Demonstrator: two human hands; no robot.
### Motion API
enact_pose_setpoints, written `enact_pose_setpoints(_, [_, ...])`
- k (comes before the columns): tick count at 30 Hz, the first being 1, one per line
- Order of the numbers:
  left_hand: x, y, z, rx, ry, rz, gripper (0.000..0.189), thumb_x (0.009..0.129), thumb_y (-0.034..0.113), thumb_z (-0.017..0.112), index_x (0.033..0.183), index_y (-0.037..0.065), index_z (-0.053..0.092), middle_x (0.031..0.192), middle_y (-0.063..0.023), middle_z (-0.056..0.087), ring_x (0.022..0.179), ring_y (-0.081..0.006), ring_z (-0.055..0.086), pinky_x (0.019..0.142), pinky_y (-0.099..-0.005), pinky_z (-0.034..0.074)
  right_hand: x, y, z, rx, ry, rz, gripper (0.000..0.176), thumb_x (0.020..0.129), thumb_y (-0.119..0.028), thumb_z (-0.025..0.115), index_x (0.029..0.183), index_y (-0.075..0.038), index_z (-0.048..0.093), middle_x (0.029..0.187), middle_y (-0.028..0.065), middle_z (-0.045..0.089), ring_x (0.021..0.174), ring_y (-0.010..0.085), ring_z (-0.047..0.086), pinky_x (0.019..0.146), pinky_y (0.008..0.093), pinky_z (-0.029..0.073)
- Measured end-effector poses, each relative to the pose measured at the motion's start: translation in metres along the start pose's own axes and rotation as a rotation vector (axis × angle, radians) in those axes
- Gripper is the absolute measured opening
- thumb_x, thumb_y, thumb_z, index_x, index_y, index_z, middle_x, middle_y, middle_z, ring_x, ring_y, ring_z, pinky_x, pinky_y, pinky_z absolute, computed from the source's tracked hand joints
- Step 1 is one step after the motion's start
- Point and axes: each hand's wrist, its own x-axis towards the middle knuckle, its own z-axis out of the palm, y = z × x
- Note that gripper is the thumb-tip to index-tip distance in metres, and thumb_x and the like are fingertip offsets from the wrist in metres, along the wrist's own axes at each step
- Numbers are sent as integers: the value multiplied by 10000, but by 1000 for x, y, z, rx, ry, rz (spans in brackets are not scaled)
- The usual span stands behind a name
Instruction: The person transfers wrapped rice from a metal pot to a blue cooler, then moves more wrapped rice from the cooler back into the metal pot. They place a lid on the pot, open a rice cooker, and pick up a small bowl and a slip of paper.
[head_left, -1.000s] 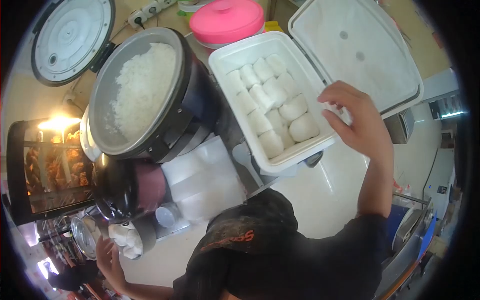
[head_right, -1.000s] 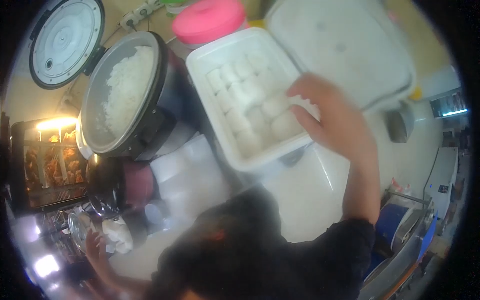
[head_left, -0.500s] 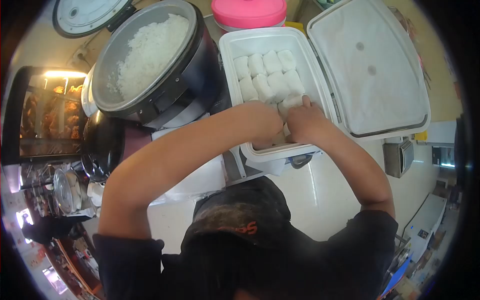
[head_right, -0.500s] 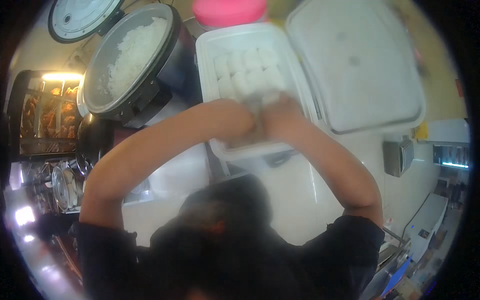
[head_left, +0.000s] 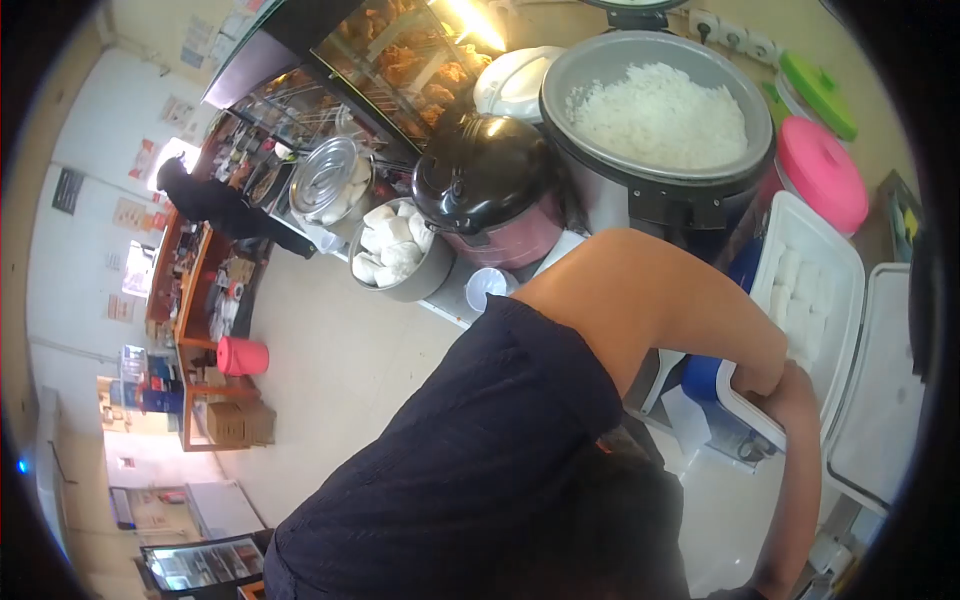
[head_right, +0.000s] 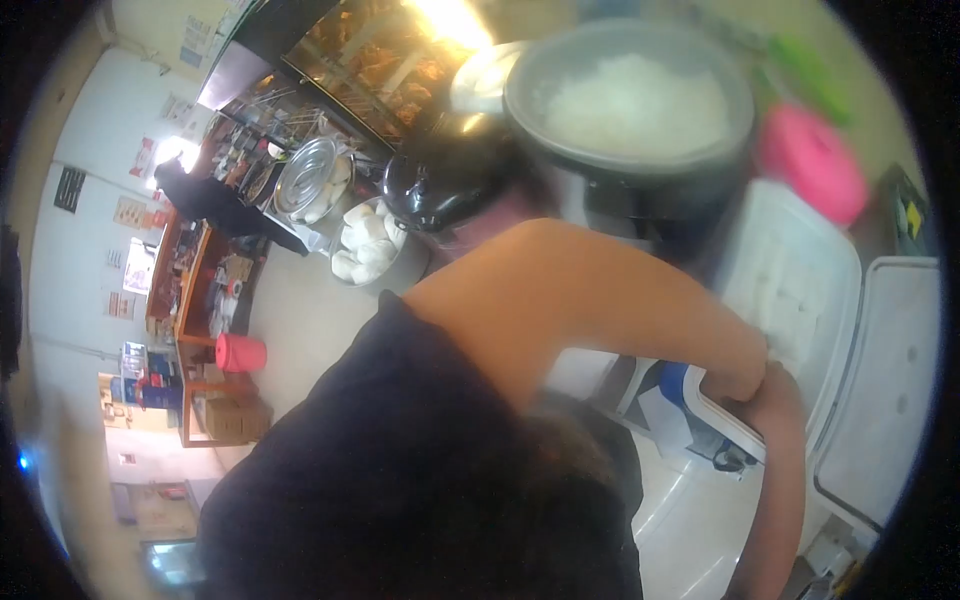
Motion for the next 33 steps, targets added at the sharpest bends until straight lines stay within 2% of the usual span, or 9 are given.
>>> enact_pose_setpoints(2, [6,2,-2,9,-5,16,390,766,273,771,1116,103,735,1131,-132,718,1041,-284,681,890,-425,542,10,14,2,60,-74,43,710,663,-382,847,1237,-24,632,1077,236,715,1007,398,692,870,462,551])
enact_pose_setpoints(6, [14,4,-5,13,13,76,409,763,266,769,1128,87,722,1121,-143,716,1028,-300,682,885,-437,541,8,13,0,94,-46,197,823,620,-252,853,1266,85,470,1048,307,675,1038,464,651,870,483,543])
enact_pose_setpoints(15, [4,9,-12,1,110,435,453,758,252,766,1157,51,691,1099,-166,711,999,-338,685,875,-466,536,-39,0,-48,-73,442,265,558,680,-96,702,1166,75,488,931,316,649,894,487,637,788,496,526])
enact_pose_setpoints(19, [-61,1,-67,248,112,592,528,764,273,769,1223,37,658,1121,-178,702,1010,-353,682,881,-481,533,-77,31,-73,283,561,189,534,750,-109,644,1240,7,467,873,206,631,805,335,630,718,415,513])
enact_pose_setpoints(22, [-134,-6,-123,-37,230,335,672,724,335,805,1298,47,609,1163,-199,683,1056,-372,663,900,-489,527,-123,35,-92,738,529,215,563,854,-128,631,1357,-8,407,1055,138,618,896,240,601,750,371,505])
enact_pose_setpoints(24, [-202,-19,-124,-454,508,251,748,663,364,843,1297,44,608,1164,-207,682,1073,-372,657,888,-476,530,-139,47,-78,844,852,18,580,827,-76,594,1366,36,410,1143,178,596,984,281,626,879,383,499])
enact_pose_setpoints(27, [-295,-29,-69,-908,1037,281,747,640,356,853,1269,31,613,1183,-189,680,1091,-329,660,917,-419,527,-154,24,-81,1027,946,-316,706,764,-225,850,1292,55,472,1171,207,568,1062,327,585,907,438,495])
enact_pose_setpoints(30, [-357,-27,32,-1745,1227,386,739,692,369,821,1302,21,593,1247,-158,646,1140,-268,637,983,-414,508,-143,89,-48,967,654,-523,823,905,-298,682,1540,2,254,1301,175,583,1105,271,610,899,363,517])
enact_pose_setpoints(33, [-405,-8,152,-2520,1577,542,686,821,444,709,1355,44,550,1302,-152,616,1206,-287,602,1014,-438,485,-89,13,-2,1082,414,-589,827,796,-341,698,1430,82,377,1213,203,611,1043,293,636,881,365,525])
